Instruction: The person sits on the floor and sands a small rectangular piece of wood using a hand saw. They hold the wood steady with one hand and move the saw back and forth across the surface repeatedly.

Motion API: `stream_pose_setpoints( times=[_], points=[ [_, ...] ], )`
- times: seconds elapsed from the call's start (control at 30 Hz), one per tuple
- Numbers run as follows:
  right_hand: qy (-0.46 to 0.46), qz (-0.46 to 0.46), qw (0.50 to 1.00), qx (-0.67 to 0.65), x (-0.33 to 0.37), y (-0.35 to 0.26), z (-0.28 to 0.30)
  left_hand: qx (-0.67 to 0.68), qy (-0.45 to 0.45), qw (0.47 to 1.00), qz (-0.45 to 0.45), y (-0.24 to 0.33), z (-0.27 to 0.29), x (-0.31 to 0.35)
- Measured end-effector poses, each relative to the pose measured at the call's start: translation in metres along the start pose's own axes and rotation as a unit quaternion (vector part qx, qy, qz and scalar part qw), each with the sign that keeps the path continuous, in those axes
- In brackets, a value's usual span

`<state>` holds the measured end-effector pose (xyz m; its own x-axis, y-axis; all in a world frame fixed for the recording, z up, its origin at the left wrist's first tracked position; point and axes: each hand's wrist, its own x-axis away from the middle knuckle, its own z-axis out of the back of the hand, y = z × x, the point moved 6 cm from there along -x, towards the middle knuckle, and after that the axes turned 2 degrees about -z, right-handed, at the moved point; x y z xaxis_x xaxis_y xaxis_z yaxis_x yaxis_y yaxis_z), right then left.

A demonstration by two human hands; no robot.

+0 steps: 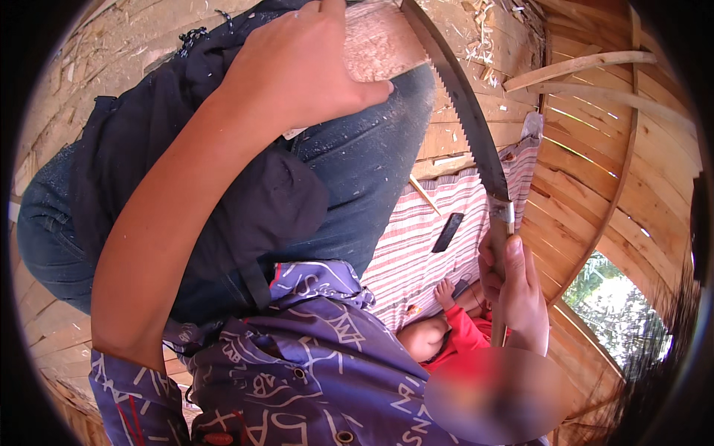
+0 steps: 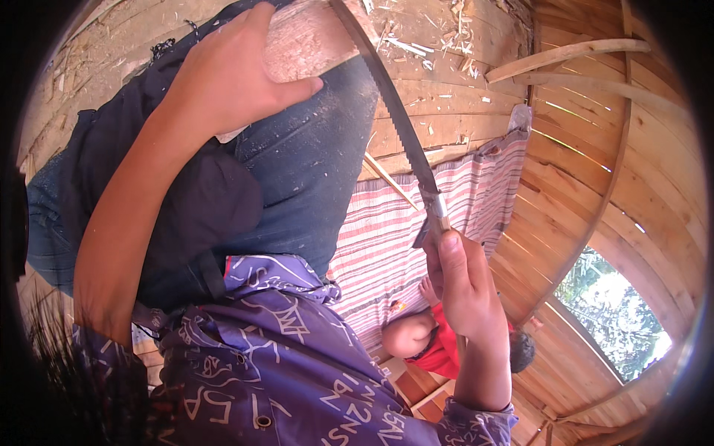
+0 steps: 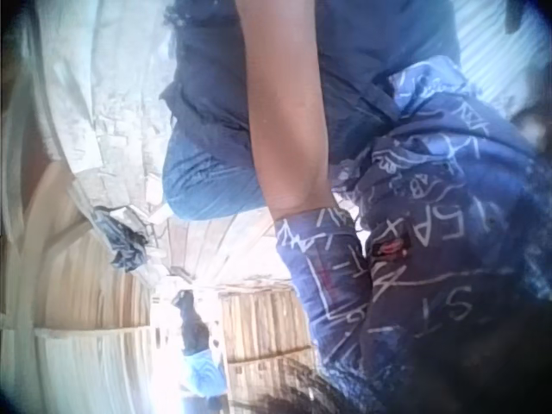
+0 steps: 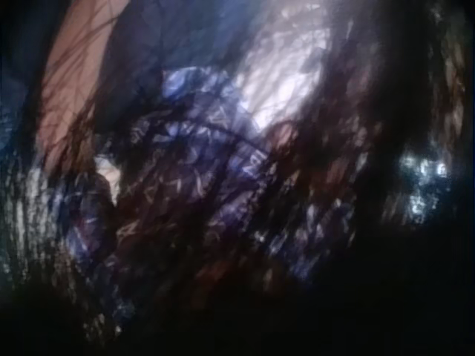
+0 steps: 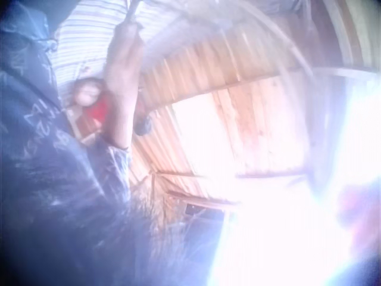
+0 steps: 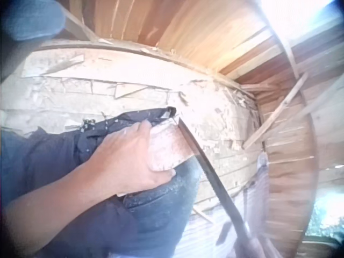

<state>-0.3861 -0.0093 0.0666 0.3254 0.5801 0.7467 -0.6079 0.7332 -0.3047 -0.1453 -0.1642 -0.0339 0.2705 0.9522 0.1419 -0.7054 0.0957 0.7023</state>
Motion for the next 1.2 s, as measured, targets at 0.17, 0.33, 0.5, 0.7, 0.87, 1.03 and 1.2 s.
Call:
stream_pose_setpoints(
  times=[0.17,0.33,0.5,0.7,0.87,1.03,1.2],
  points=[
    [-0.036,-0.027,0.999,0.023,-0.016,-0.038,-0.008,0.004,0.030,0.998,-0.052,-0.015,-0.012,-0.006],
    [0.025,-0.041,0.998,0.036,-0.068,-0.087,-0.031,0.051,0.017,0.998,-0.034,-0.024,-0.014,-0.008],
    [0.075,0.053,0.994,0.052,-0.096,-0.111,-0.047,0.038,0.169,0.980,-0.099,-0.029,-0.029,0.002],
    [0.127,0.164,0.978,-0.006,-0.091,-0.075,-0.046,0.114,-0.050,0.992,-0.037,-0.029,-0.028,-0.007],
    [0.140,0.178,0.970,-0.091,-0.068,-0.053,-0.032,0.126,-0.079,0.989,-0.012,-0.039,-0.025,-0.014],
    [0.068,0.215,0.969,-0.099,-0.058,0.003,-0.052,0.017,0.028,0.999,-0.031,-0.024,-0.024,0.000],
    [-0.023,0.216,0.943,-0.253,-0.066,0.031,-0.096,-0.007,0.004,1.000,0.011,-0.023,-0.008,0.009]
  ],
)
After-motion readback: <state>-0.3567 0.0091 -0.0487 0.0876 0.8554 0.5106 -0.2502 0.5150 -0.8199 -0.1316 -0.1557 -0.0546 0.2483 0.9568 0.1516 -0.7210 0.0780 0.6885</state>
